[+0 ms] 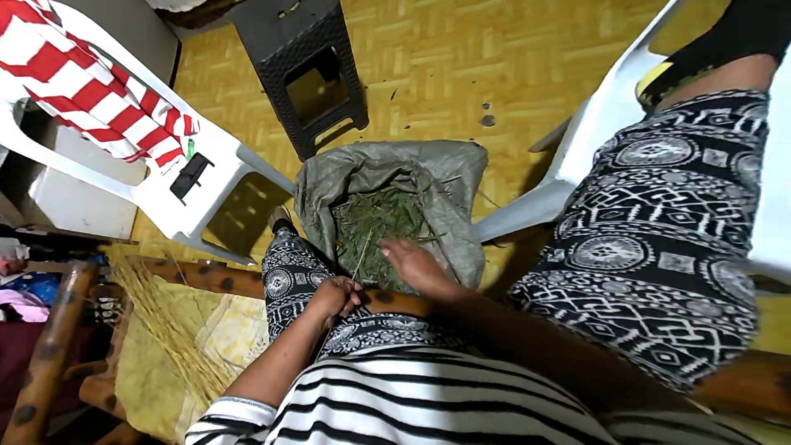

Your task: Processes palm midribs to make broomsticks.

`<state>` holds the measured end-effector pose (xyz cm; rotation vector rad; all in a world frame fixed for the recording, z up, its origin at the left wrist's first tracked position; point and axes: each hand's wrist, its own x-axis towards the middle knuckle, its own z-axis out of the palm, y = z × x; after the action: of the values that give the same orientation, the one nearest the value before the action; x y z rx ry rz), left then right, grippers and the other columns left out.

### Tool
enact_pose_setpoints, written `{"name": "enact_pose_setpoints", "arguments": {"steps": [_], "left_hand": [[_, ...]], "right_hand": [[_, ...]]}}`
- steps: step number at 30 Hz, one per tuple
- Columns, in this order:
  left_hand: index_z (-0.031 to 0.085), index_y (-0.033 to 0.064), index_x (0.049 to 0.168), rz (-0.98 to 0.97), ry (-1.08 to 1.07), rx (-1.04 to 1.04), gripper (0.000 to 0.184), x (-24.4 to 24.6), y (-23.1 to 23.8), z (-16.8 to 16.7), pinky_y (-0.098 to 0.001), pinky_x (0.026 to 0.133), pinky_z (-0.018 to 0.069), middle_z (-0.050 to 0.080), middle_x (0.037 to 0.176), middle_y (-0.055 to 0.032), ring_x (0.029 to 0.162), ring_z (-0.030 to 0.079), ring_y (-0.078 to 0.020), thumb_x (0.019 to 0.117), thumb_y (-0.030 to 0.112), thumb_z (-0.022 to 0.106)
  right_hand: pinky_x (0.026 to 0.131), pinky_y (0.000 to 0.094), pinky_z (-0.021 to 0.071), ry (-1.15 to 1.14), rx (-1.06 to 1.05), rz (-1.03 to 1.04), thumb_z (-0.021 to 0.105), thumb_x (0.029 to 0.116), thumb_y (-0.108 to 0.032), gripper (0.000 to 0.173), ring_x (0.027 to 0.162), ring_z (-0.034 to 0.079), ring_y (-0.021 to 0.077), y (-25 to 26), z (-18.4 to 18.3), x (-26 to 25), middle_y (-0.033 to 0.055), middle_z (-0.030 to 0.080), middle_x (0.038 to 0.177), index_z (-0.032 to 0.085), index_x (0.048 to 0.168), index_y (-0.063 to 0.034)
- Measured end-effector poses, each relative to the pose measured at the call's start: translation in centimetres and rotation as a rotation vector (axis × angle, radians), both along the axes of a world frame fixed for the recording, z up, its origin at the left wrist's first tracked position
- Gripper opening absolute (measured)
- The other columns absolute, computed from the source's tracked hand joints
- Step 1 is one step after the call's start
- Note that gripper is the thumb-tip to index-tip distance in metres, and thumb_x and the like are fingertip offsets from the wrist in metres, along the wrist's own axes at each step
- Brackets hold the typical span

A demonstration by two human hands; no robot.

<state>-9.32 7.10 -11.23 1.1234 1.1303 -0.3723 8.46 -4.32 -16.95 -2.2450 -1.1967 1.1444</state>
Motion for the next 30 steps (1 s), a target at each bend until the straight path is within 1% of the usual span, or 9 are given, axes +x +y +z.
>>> {"name": "enact_pose_setpoints", "arguments": {"steps": [3,5,9,12,15,20,23,27,30], "left_hand": [[0.057,-0.0021,0.118,-0.005,-0.006,0.007,0.022,0.4,-0.1,0.2,-0.0177,0.044,0.0360,0.054,0.065,0.0027,0.045,0.042,-0.0026,0.1107,0.011,0.041],[0.059,-0.0023,0.118,-0.042,-0.005,0.030,0.023,0.4,-0.2,0.2,-0.0179,0.045,0.0364,0.055,0.065,0.0029,0.046,0.043,-0.0024,0.1105,0.011,0.042],[0.061,-0.0024,0.117,-0.127,-0.008,0.060,0.024,0.0,-0.4,0.5,-0.0184,0.047,0.0371,0.056,0.066,0.0032,0.047,0.043,-0.0024,0.1105,0.012,0.043],[0.062,-0.0023,0.116,-0.157,0.009,0.091,0.023,-0.3,-0.4,0.6,-0.0185,0.047,0.0371,0.056,0.065,0.0031,0.048,0.044,-0.0023,0.1100,0.012,0.044],[0.063,-0.0019,0.117,-0.214,0.041,0.186,0.024,-0.4,-0.1,0.4,-0.0206,0.054,0.0416,0.060,0.072,0.0018,0.055,0.049,-0.0035,0.1100,0.013,0.046],[0.064,-0.0012,0.117,-0.217,0.046,0.228,0.025,0.2,0.1,0.0,-0.0206,0.055,0.0416,0.061,0.074,0.0015,0.056,0.050,-0.0032,0.1104,0.015,0.046],[0.064,-0.0002,0.118,-0.277,0.063,0.277,0.026,0.4,0.1,-0.1,-0.0230,0.061,0.0459,0.063,0.078,0.0003,0.062,0.053,-0.0048,0.1105,0.017,0.046],[0.065,-0.0010,0.119,-0.367,0.062,0.333,0.027,0.1,0.3,-0.1,-0.0277,0.071,0.0515,0.065,0.085,-0.0031,0.070,0.059,-0.0081,0.1101,0.015,0.045],[0.066,-0.0007,0.118,-0.399,0.072,0.353,0.028,-0.3,0.5,-0.1,-0.0295,0.073,0.0522,0.066,0.086,-0.0043,0.071,0.060,-0.0094,0.1101,0.016,0.045]], "right_hand": [[0.114,0.0593,0.0377,0.022,0.005,0.115,0.034,0.1132,-0.033,0.048,0.136,0.052,0.0418,-0.2,0.4,-1.1,0.0223,0.058,0.143,0.051,0.151,-0.0095],[0.113,0.0592,0.0381,-0.002,-0.005,0.117,0.035,0.1133,-0.033,0.047,0.135,0.053,0.0414,-0.2,0.4,-1.1,0.0220,0.059,0.142,0.052,0.150,-0.0100],[0.112,0.0608,0.0382,-0.059,-0.061,0.043,0.037,0.1130,-0.032,0.045,0.134,0.053,0.0434,-0.2,0.0,0.0,0.0230,0.059,0.141,0.053,0.150,-0.0113],[0.110,0.0631,0.0394,-0.094,-0.136,-0.099,0.039,0.1126,-0.031,0.044,0.133,0.053,0.0451,-0.2,-0.4,1.0,0.0247,0.058,0.142,0.056,0.146,-0.0091],[0.108,0.0623,0.0420,-0.101,-0.133,-0.164,0.038,0.1127,-0.030,0.044,0.132,0.054,0.0457,-0.1,-0.3,1.3,0.0253,0.057,0.142,0.054,0.147,-0.0077],[0.114,0.0587,0.0391,0.004,0.022,0.047,0.037,0.1129,-0.032,0.046,0.135,0.054,0.0423,-0.2,0.4,-0.5,0.0232,0.058,0.142,0.054,0.148,-0.0072],[0.114,0.0578,0.0386,0.004,0.015,0.128,0.036,0.1131,-0.032,0.046,0.135,0.054,0.0401,-0.1,0.7,-1.1,0.0220,0.060,0.141,0.054,0.148,-0.0083],[0.112,0.0630,0.0380,-0.070,-0.092,0.002,0.037,0.1128,-0.032,0.044,0.134,0.053,0.0434,-0.2,0.1,0.2,0.0235,0.058,0.142,0.057,0.145,-0.0087],[0.106,0.0663,0.0415,-0.104,-0.178,-0.178,0.037,0.1128,-0.030,0.044,0.132,0.054,0.0473,-0.4,-0.5,1.7,0.0262,0.056,0.143,0.056,0.145,-0.0071]]}}
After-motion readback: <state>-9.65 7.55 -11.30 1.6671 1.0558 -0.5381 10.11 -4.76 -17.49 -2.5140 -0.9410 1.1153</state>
